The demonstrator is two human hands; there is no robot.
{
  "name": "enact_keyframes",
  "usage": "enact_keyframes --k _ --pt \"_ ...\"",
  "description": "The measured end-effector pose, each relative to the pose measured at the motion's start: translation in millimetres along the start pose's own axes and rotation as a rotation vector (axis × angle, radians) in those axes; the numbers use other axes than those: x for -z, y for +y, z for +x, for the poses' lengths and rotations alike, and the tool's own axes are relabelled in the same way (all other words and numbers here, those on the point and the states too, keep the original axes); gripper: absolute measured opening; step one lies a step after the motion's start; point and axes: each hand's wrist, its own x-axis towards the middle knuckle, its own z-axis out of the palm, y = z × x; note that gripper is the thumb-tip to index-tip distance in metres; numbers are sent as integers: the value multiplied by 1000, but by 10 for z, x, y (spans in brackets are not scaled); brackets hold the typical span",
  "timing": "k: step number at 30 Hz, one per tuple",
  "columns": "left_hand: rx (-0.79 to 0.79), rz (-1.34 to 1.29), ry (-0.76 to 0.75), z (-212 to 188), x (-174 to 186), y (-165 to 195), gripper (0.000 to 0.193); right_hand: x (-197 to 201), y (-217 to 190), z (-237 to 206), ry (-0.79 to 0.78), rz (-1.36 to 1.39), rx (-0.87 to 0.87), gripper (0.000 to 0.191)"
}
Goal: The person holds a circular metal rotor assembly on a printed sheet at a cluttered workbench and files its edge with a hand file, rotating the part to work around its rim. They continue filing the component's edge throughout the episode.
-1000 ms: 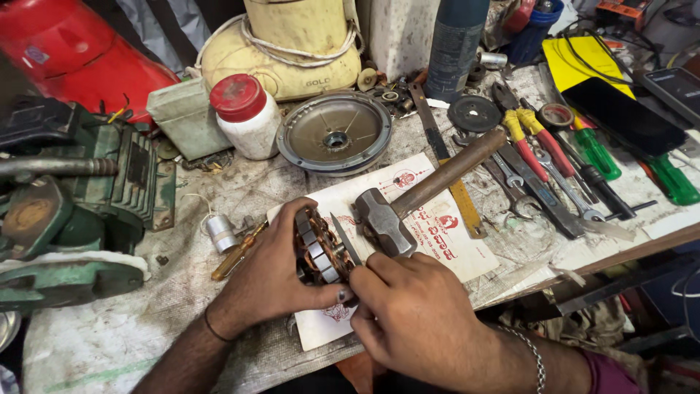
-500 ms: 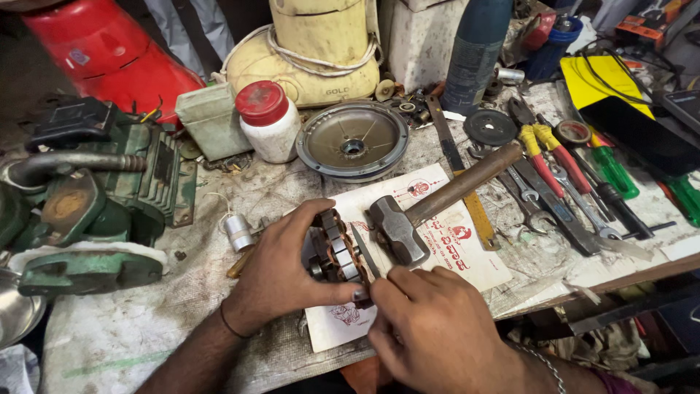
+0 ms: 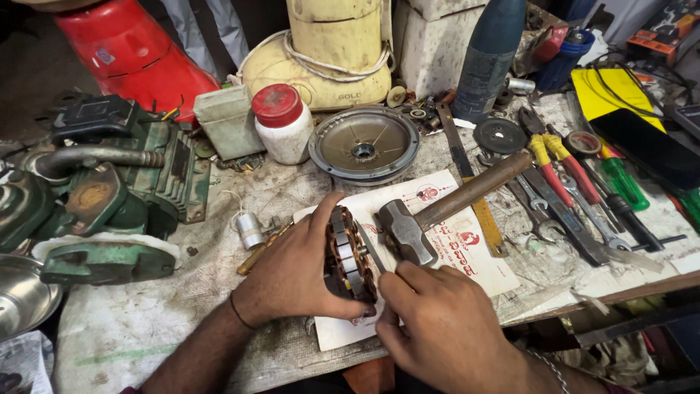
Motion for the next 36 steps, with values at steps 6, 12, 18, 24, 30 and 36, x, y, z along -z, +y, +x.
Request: enact_keyframes --k 6,12,18,24,30,36 --pt "-92 -48 64 5 -49 -132 126 -61 -9 -54 45 -58 -10 22" --pt "-12 -217 -58 42 -99 -341 114 -142 57 -116 32 -67 71 22" --pt "-61 -132 -49 2 -105 -375 123 -225 120 -222 106 -215 -106 21" --pt "-39 -235 -43 -85 -43 -421 116 -243 -118 -72 76 -160 -6 26" --pt "-47 -230 -24 -139 -27 -385 116 -118 -288 15 96 -115 24 24" --pt "-80 -212 -21 -117 -10 -368 119 -104 -277 58 10 -152 -26 23"
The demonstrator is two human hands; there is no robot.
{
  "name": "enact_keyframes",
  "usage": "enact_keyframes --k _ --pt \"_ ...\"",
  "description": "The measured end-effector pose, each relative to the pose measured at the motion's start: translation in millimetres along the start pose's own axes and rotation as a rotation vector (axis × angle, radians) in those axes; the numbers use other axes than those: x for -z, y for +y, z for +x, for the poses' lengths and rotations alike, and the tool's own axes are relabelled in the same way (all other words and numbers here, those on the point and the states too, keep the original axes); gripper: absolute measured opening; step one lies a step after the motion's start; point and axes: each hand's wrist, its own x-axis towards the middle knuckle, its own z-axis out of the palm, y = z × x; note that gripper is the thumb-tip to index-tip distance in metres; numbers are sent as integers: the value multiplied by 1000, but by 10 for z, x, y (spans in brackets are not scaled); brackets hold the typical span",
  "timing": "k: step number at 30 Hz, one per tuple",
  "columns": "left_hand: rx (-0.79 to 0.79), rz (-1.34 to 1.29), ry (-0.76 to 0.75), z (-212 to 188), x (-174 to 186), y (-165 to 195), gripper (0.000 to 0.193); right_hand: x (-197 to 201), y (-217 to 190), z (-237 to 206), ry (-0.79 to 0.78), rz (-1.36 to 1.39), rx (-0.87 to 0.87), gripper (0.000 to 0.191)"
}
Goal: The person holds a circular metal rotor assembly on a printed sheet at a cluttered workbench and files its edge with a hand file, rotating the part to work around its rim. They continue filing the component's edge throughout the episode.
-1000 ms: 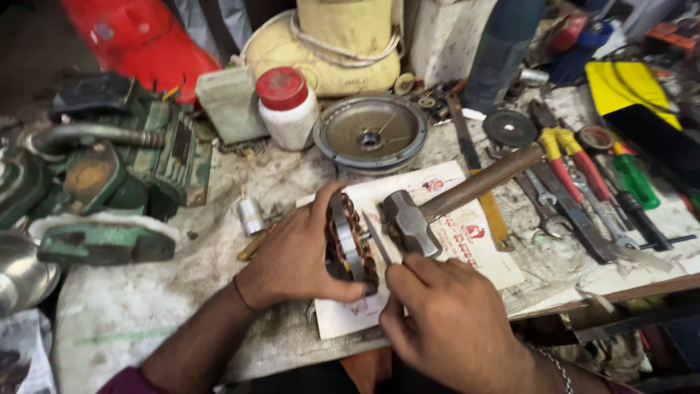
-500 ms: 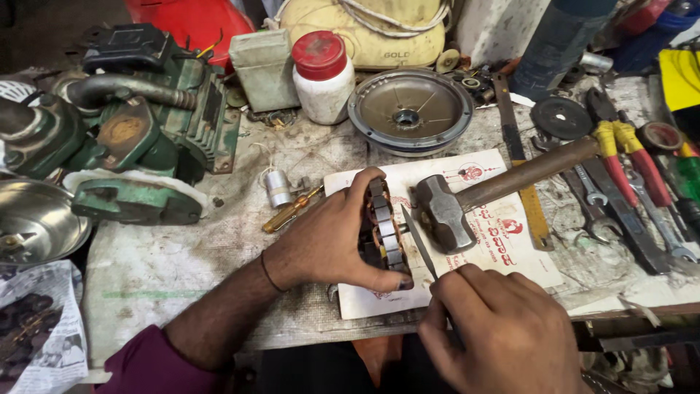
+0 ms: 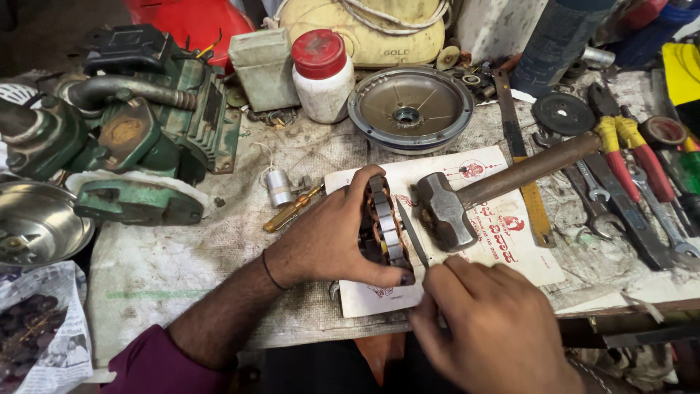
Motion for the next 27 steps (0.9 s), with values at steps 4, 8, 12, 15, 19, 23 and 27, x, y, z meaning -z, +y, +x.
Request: enact_keyframes --k 4,8,12,15,19,23,27 --pt "24 -5 6 -8 -12 14 118 22 1 23 77 36 57 23" --pt "-17 -16 17 -16 -8 5 118 -41 37 -23 9 1 -16 23" --pt "-16 14 17 -57 -4 1 121 -98 99 -167 -5 6 22 28" --pt "-15 -46 18 -56 14 25 117 -204 135 -80 35 50 -12 25" --pt "-18 -22 14 -68 34 80 120 -72 64 -171 -33 -3 -30 22" --pt "-20 -35 13 -82 35 123 118 -101 105 -148 -2 24 -23 25" --pt "-13 -31 5 -97 65 174 118 -29 54 -204 1 19 -5 22"
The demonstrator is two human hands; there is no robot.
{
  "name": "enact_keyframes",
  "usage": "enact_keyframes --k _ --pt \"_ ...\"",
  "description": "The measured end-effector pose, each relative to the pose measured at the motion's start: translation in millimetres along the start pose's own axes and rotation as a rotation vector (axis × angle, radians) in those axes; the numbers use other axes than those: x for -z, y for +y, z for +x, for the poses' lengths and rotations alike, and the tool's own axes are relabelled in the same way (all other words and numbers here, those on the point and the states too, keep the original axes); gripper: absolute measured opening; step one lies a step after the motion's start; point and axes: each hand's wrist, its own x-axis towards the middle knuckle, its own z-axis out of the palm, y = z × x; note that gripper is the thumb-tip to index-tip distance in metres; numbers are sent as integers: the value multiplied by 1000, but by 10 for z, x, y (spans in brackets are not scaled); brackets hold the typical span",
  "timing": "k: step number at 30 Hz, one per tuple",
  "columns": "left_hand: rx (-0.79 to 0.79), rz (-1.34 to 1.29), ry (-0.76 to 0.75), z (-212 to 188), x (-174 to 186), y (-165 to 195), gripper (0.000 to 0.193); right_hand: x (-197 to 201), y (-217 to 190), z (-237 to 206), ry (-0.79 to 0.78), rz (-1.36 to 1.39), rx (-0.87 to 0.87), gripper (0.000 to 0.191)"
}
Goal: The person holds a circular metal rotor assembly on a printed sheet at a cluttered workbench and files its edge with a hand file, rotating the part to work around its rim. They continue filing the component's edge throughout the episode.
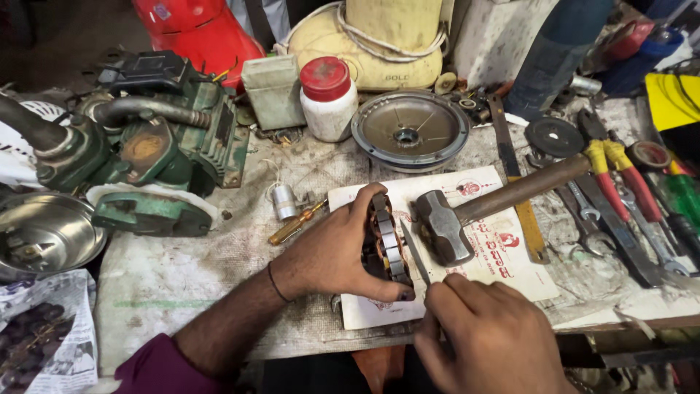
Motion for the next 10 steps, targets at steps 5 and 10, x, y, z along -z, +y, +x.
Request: enact_keyframes --k 5,10 --pt "1 -29 -1 -48 5 94 118 -53 31 37 -8 20 -15 30" --pt "49 95 -37 -157 19 149 129 -135 50 -158 -94 -16 -40 28"
